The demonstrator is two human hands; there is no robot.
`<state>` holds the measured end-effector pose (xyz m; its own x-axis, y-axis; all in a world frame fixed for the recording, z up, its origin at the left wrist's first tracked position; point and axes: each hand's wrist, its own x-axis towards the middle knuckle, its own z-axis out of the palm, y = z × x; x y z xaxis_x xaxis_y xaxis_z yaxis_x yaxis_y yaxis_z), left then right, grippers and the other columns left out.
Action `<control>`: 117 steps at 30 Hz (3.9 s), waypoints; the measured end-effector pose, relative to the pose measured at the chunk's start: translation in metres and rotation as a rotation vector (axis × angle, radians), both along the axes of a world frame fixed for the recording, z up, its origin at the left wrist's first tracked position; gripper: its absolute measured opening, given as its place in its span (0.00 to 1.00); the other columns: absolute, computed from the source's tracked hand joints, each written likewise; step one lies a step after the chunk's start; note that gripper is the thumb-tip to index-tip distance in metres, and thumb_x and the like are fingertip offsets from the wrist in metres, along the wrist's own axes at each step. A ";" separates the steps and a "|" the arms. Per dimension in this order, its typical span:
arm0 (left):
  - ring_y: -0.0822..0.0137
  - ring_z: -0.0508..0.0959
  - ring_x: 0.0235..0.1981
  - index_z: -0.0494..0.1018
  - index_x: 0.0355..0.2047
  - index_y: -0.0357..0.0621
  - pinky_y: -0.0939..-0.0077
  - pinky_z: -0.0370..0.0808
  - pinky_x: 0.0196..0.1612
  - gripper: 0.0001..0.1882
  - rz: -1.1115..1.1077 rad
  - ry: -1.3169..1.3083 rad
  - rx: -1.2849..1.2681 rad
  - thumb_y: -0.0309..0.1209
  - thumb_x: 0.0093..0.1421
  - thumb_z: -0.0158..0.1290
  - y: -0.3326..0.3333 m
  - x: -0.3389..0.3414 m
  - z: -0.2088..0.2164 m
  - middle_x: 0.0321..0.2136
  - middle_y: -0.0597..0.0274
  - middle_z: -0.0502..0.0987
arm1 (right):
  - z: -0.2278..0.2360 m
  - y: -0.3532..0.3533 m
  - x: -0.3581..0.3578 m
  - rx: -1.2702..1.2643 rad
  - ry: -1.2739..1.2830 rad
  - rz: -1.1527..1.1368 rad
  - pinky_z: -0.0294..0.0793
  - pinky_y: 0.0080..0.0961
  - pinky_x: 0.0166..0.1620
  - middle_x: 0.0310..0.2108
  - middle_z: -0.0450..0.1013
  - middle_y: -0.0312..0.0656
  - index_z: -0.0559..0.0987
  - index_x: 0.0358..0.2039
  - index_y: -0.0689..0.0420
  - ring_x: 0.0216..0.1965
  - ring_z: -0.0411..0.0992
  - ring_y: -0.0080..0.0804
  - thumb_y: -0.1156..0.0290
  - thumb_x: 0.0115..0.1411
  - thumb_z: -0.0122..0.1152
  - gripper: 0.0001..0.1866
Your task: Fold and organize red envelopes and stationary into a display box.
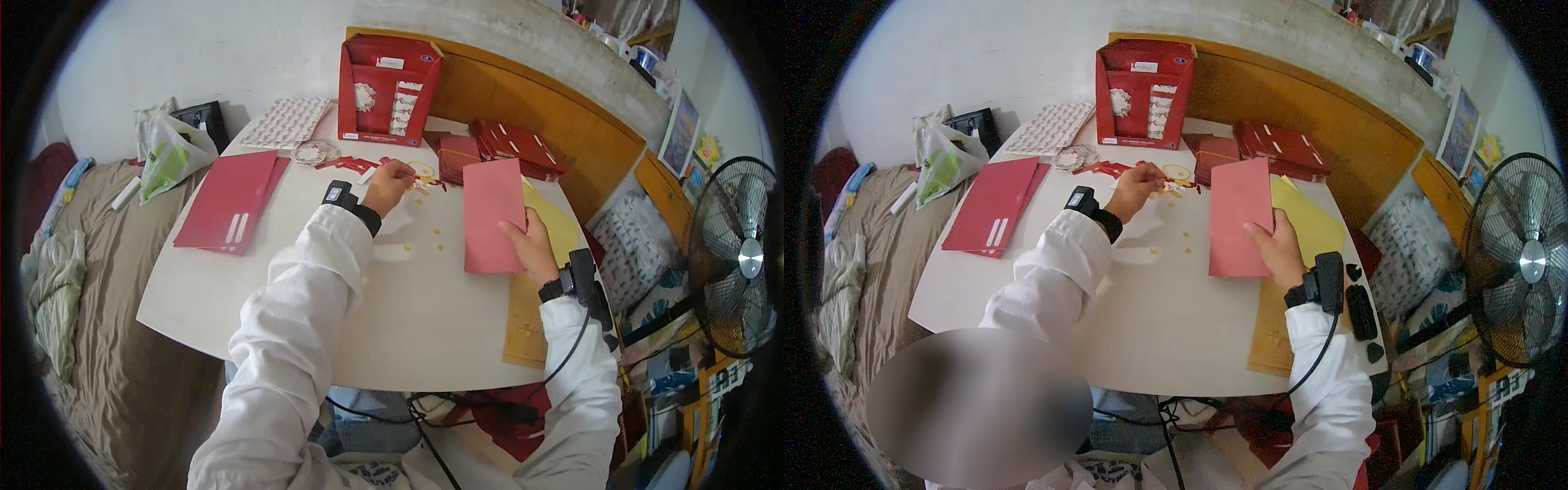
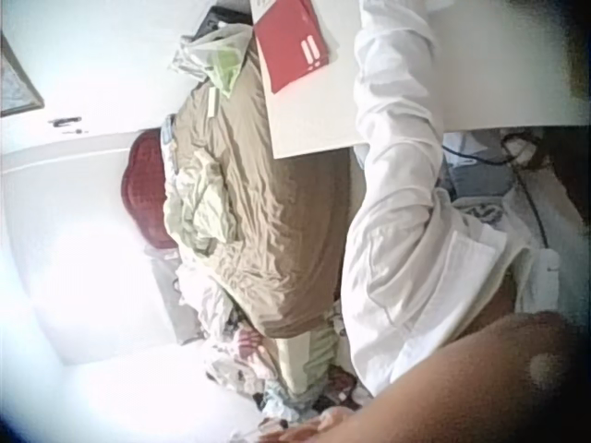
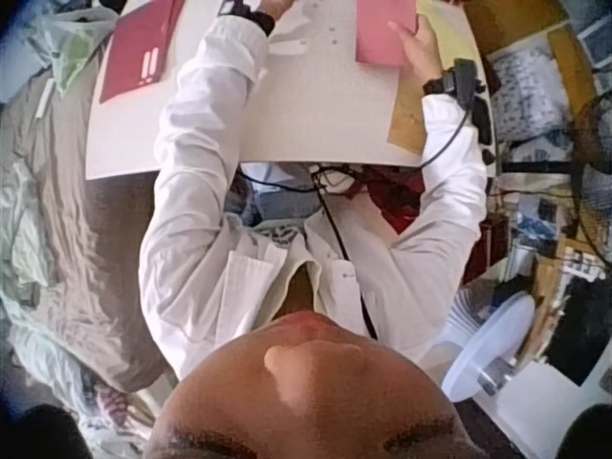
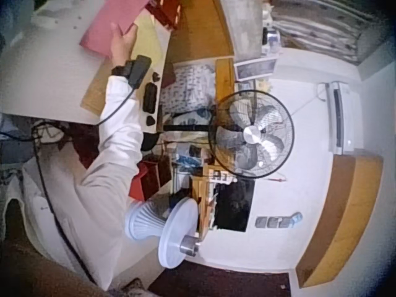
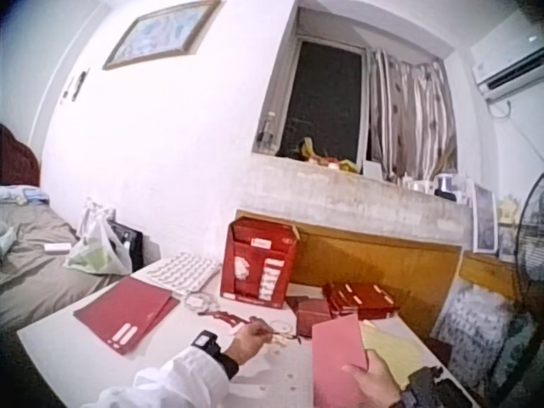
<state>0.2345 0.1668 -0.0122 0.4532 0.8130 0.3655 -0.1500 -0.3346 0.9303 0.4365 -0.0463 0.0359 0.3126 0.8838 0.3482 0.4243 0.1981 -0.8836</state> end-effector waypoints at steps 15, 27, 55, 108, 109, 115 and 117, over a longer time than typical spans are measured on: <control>0.73 0.72 0.32 0.69 0.35 0.35 0.81 0.70 0.37 0.08 0.109 0.088 0.158 0.18 0.54 0.50 0.013 0.007 -0.012 0.30 0.62 0.72 | -0.002 0.009 0.019 -0.447 0.053 0.081 0.67 0.25 0.50 0.46 0.71 0.43 0.68 0.51 0.66 0.46 0.69 0.32 0.72 0.54 0.59 0.24; 0.73 0.72 0.32 0.69 0.33 0.36 0.80 0.70 0.36 0.06 0.123 0.096 0.129 0.19 0.53 0.49 0.008 0.006 -0.012 0.30 0.62 0.72 | -0.021 0.018 0.014 -0.504 -0.089 0.024 0.67 0.28 0.50 0.46 0.72 0.46 0.70 0.49 0.64 0.46 0.70 0.38 0.66 0.52 0.62 0.26; 0.55 0.68 0.49 0.70 0.46 0.44 0.63 0.66 0.50 0.16 -0.205 0.824 1.020 0.36 0.59 0.46 -0.054 -0.025 -0.004 0.48 0.55 0.68 | 0.012 -0.002 -0.044 0.091 -0.839 -0.166 0.67 0.39 0.46 0.43 0.66 0.47 0.70 0.46 0.59 0.44 0.66 0.47 0.68 0.51 0.58 0.20; 0.61 0.72 0.24 0.66 0.29 0.39 0.70 0.67 0.28 0.11 0.136 0.407 0.539 0.24 0.47 0.57 -0.001 -0.018 0.004 0.22 0.57 0.71 | -0.022 0.129 -0.061 0.001 -0.696 -0.035 0.70 0.35 0.36 0.29 0.73 0.51 0.74 0.41 0.58 0.31 0.72 0.47 0.73 0.50 0.55 0.15; 0.60 0.73 0.25 0.65 0.28 0.39 0.70 0.68 0.28 0.12 0.134 0.373 0.499 0.27 0.48 0.58 -0.002 -0.018 0.005 0.22 0.56 0.72 | -0.022 0.132 -0.061 -0.006 -0.715 -0.029 0.71 0.34 0.38 0.30 0.74 0.52 0.73 0.44 0.57 0.33 0.73 0.46 0.73 0.51 0.55 0.17; 0.60 0.72 0.24 0.63 0.26 0.39 0.68 0.66 0.27 0.15 0.160 0.362 0.532 0.29 0.48 0.60 -0.004 -0.014 0.007 0.19 0.56 0.70 | -0.021 0.136 -0.048 -0.063 -0.667 0.063 0.71 0.29 0.41 0.34 0.76 0.49 0.70 0.51 0.55 0.37 0.75 0.41 0.76 0.53 0.51 0.22; 0.60 0.72 0.23 0.63 0.24 0.38 0.68 0.66 0.26 0.15 0.149 0.434 0.514 0.29 0.47 0.60 -0.004 -0.016 0.010 0.18 0.56 0.69 | -0.018 0.133 -0.047 -0.070 -0.565 0.135 0.71 0.27 0.41 0.34 0.77 0.47 0.69 0.53 0.55 0.37 0.75 0.38 0.77 0.54 0.50 0.23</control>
